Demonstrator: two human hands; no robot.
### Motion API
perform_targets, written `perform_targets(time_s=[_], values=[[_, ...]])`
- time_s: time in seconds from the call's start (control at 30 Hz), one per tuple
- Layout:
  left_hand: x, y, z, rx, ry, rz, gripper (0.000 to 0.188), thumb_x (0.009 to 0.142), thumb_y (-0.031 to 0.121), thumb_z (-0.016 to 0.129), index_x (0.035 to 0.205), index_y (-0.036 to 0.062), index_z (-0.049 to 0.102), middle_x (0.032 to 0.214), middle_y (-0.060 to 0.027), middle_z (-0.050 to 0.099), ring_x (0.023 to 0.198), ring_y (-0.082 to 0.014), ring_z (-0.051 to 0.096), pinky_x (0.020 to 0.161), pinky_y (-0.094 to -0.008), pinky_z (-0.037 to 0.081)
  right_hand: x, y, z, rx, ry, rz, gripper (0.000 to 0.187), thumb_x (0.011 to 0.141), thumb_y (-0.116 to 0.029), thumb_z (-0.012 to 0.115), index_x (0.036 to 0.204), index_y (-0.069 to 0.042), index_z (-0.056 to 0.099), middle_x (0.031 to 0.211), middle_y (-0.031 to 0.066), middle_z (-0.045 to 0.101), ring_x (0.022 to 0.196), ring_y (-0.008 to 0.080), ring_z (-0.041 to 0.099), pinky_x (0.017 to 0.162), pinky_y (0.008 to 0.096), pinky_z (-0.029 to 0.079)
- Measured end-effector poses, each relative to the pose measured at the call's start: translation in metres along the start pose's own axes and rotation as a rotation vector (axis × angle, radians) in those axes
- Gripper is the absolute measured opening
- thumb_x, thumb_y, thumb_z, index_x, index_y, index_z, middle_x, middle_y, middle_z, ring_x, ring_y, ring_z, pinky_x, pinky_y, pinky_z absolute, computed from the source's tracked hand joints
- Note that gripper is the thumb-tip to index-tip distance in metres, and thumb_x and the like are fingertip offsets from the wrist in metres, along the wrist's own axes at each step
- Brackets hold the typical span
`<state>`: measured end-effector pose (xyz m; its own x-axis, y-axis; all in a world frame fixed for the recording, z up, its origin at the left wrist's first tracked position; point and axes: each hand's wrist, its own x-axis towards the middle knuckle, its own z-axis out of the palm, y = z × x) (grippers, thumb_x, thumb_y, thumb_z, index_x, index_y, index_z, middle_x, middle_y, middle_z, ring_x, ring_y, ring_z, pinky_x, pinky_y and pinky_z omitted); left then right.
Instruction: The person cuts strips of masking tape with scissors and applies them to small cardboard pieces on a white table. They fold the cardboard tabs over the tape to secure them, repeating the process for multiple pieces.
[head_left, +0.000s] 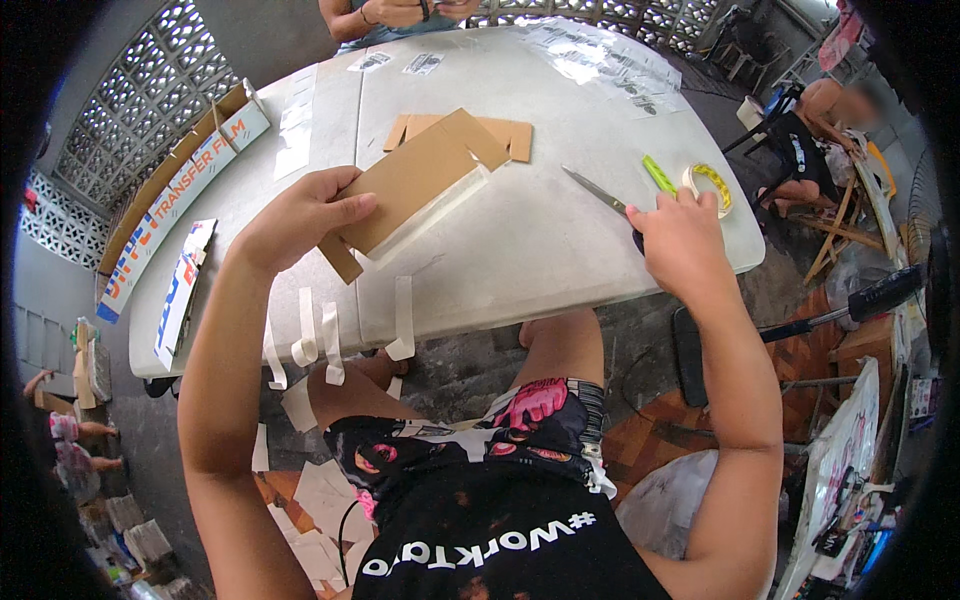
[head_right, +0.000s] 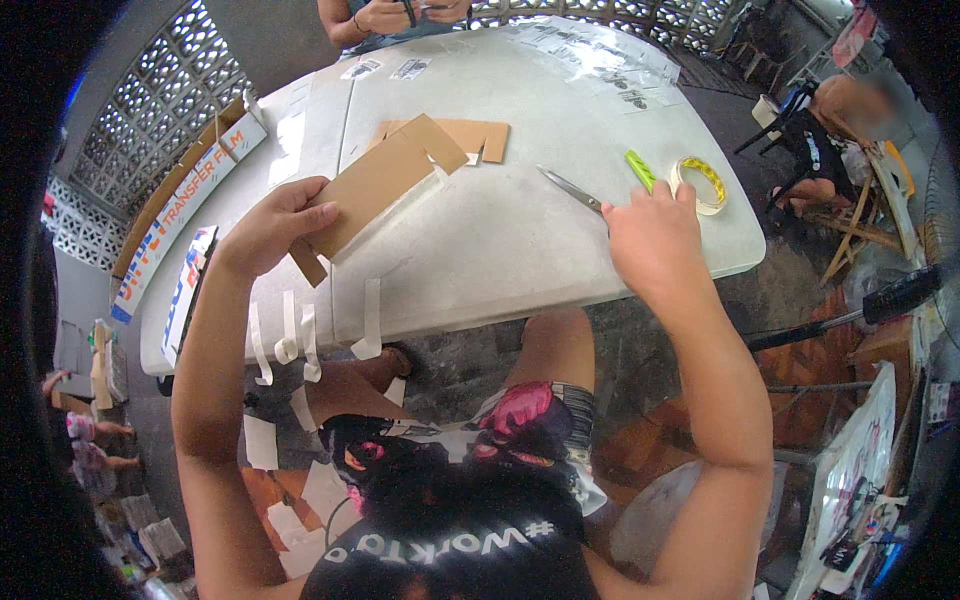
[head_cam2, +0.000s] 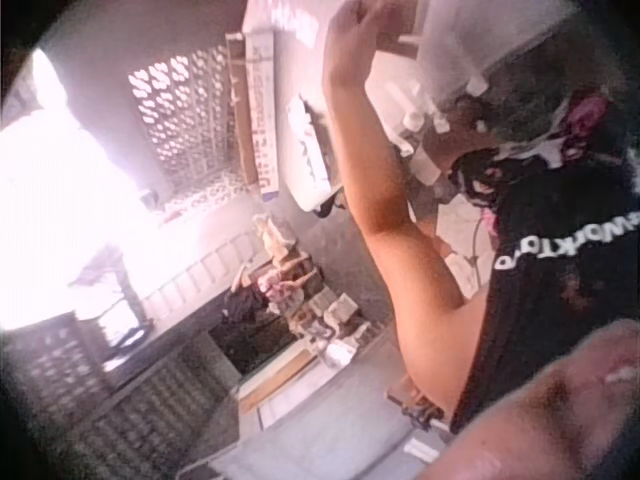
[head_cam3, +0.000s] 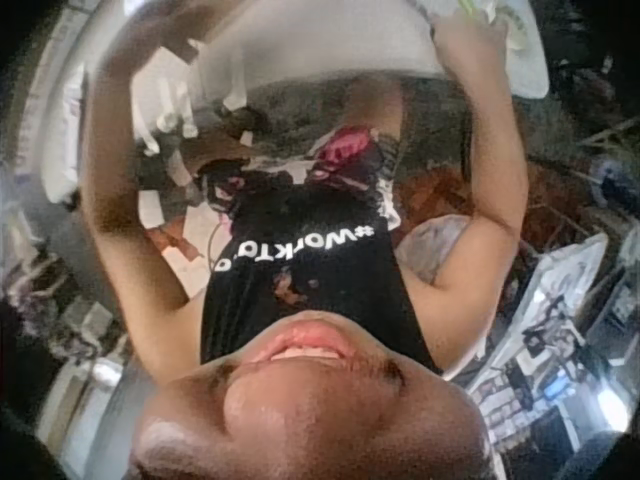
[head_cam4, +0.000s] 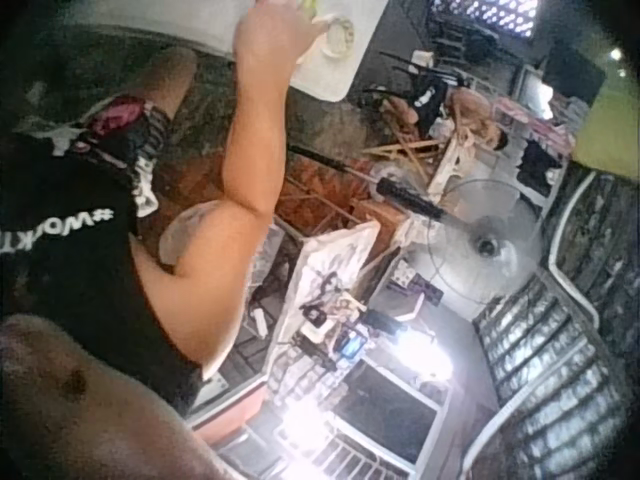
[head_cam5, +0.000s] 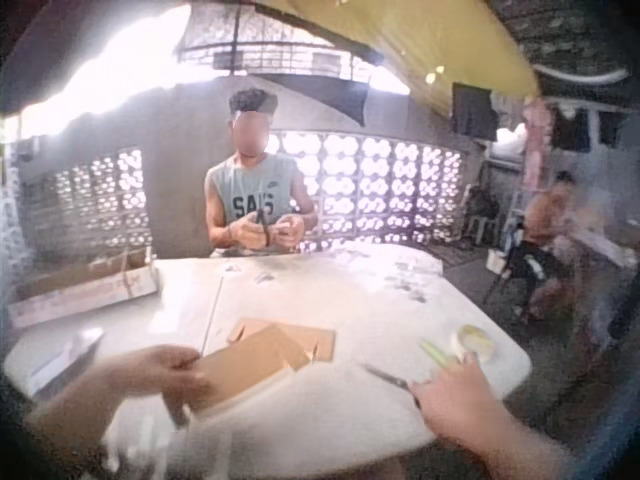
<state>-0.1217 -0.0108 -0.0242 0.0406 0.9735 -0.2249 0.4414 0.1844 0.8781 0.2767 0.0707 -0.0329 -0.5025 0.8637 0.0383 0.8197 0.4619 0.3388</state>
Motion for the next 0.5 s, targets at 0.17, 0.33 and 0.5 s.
perform_targets(time_s=[0.17, 0.33, 0.5], values=[[0.000, 0.012, 0.010, -0.167, -0.085, -0.004, 0.044, 0.097, 0.030, 0.070, 0.120, -0.0073, 0.064, 0.099, -0.0051, 0.067, 0.090, -0.0085, 0.060, 0.078, -0.0222, 0.048, 0.011, -0.046, -0.025, 0.483, 0.743, -0.429, 0.047, 0.077, -0.023, 0.079, 0.122, -0.015, 0.068, 0.122, 0.0100, 0.060, 0.116, 0.0309, 0.057, 0.101, 0.0493, 0.044], [-0.001, 0.019, 0.024, -0.261, -0.173, -0.010, 0.044, 0.097, 0.029, 0.071, 0.120, -0.0073, 0.064, 0.099, -0.0047, 0.068, 0.088, -0.0081, 0.060, 0.076, -0.0217, 0.048, 0.032, -0.077, -0.029, 0.507, 0.927, -0.707, 0.036, 0.071, -0.024, 0.079, 0.105, -0.014, 0.071, 0.116, 0.0084, 0.062, 0.114, 0.0296, 0.058, 0.099, 0.0465, 0.046], [-0.002, 0.012, 0.022, -0.174, -0.215, 0.012, 0.045, 0.096, 0.030, 0.071, 0.120, -0.0067, 0.064, 0.096, -0.0047, 0.068, 0.085, -0.0083, 0.061, 0.074, -0.0221, 0.049, 0.047, -0.083, -0.024, 0.647, 0.809, -0.771, 0.019, 0.073, -0.021, 0.079, 0.087, -0.011, 0.070, 0.114, 0.0071, 0.064, 0.113, 0.0282, 0.059, 0.097, 0.0457, 0.046]])
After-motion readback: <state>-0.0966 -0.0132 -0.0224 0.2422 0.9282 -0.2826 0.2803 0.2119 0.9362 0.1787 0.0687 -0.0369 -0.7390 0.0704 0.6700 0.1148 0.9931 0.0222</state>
